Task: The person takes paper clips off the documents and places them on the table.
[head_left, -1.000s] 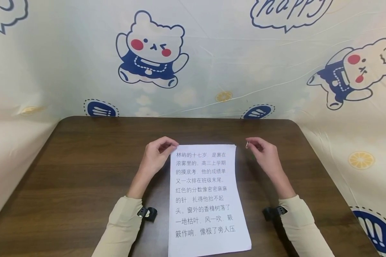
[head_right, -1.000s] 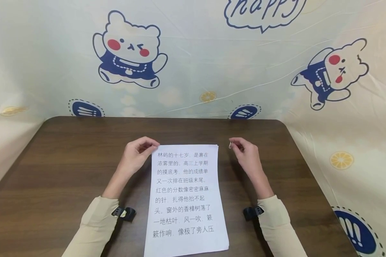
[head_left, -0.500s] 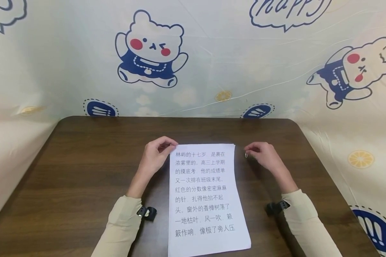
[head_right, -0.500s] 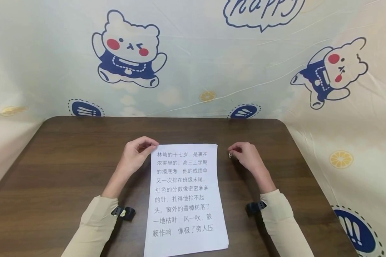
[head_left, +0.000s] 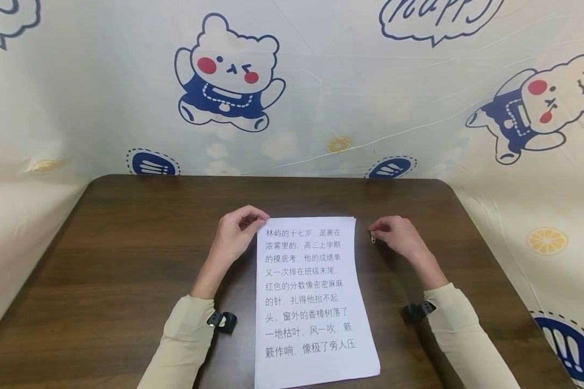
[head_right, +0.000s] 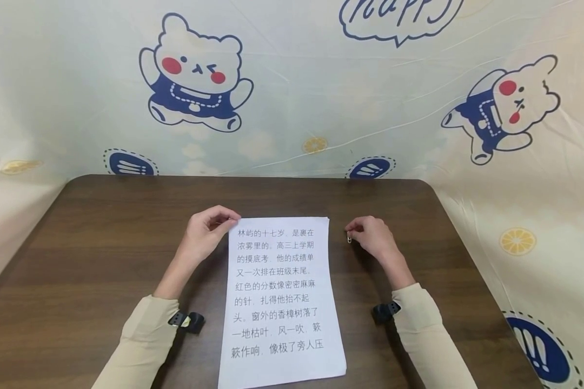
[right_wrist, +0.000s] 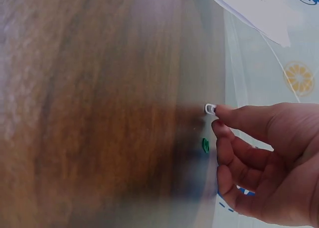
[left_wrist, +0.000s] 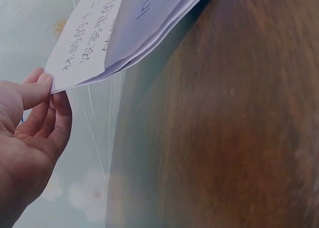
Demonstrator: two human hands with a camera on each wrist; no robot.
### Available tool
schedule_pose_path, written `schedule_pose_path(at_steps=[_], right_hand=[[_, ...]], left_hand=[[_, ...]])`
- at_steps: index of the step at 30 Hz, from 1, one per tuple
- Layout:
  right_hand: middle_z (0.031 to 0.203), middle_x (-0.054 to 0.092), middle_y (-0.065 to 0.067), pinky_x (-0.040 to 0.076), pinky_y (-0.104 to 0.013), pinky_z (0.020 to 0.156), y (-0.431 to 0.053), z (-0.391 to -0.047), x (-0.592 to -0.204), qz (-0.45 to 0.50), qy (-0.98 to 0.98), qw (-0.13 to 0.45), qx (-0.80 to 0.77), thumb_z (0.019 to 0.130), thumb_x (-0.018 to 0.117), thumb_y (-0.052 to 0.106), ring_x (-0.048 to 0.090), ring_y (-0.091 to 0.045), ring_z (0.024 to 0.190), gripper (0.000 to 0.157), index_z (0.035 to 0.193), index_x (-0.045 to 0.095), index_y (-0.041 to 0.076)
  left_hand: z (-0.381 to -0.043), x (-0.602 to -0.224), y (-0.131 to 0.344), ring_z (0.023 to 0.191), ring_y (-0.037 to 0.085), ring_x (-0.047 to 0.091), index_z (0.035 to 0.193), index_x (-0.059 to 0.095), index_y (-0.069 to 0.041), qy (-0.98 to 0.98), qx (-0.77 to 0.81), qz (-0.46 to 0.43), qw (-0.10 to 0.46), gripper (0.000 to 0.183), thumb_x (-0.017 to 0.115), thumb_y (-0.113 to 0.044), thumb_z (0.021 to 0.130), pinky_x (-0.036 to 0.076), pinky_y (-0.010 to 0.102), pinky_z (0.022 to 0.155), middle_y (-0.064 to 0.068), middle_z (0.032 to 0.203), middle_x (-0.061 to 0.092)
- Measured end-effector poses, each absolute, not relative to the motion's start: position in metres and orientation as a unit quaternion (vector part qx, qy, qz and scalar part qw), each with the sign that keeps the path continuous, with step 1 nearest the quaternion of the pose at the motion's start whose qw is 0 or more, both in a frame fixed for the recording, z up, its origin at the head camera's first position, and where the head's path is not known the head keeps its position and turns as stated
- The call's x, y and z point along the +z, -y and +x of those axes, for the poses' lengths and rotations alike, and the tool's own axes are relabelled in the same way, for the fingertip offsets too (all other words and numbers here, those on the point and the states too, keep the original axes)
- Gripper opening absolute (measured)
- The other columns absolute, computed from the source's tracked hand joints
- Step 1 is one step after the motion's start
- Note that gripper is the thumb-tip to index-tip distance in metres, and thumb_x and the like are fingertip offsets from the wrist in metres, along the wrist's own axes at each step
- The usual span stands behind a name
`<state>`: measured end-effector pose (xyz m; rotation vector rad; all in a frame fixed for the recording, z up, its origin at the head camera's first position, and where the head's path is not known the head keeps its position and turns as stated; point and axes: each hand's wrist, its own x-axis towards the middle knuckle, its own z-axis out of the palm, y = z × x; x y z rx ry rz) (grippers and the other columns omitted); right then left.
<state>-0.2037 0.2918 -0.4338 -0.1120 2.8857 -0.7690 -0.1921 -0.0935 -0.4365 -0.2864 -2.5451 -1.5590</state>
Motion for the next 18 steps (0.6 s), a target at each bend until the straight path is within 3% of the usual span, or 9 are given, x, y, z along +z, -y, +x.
schedule_pose_path(at_steps=[6, 18], right_hand=[[0.116, 0.072, -0.018, 0.057, -0.049, 0.091, -0.298, -0.200, -0.432, -0.028, -0.959, 0.053, -0.278, 0.100, 0.062, 0.017, 0.066, -0.032, 0.103, 0.023, 0.119, 0.070, 0.007], [0.121, 0.070, -0.013, 0.055, -0.047, 0.093, -0.283, -0.185, -0.422, -0.042, -0.930, -0.061, -0.359, 0.101, 0.060, 0.035, 0.066, -0.028, 0.105, 0.035, 0.124, 0.066, 0.010]], left_hand=[[-0.193, -0.437, 0.092, 0.088, 0.020, 0.063, 0.105, 0.074, -0.014, 0.847, -0.517, -0.096, 0.071, 0.012, 0.069, -0.010, 0.094, 0.051, 0.024, 0.079, 0.007, 0.103, 0.074], [-0.191, -0.437, 0.088, 0.090, 0.021, 0.063, 0.107, 0.074, -0.014, 0.848, -0.519, -0.089, 0.061, 0.013, 0.068, -0.012, 0.095, 0.052, 0.024, 0.080, 0.007, 0.106, 0.074]])
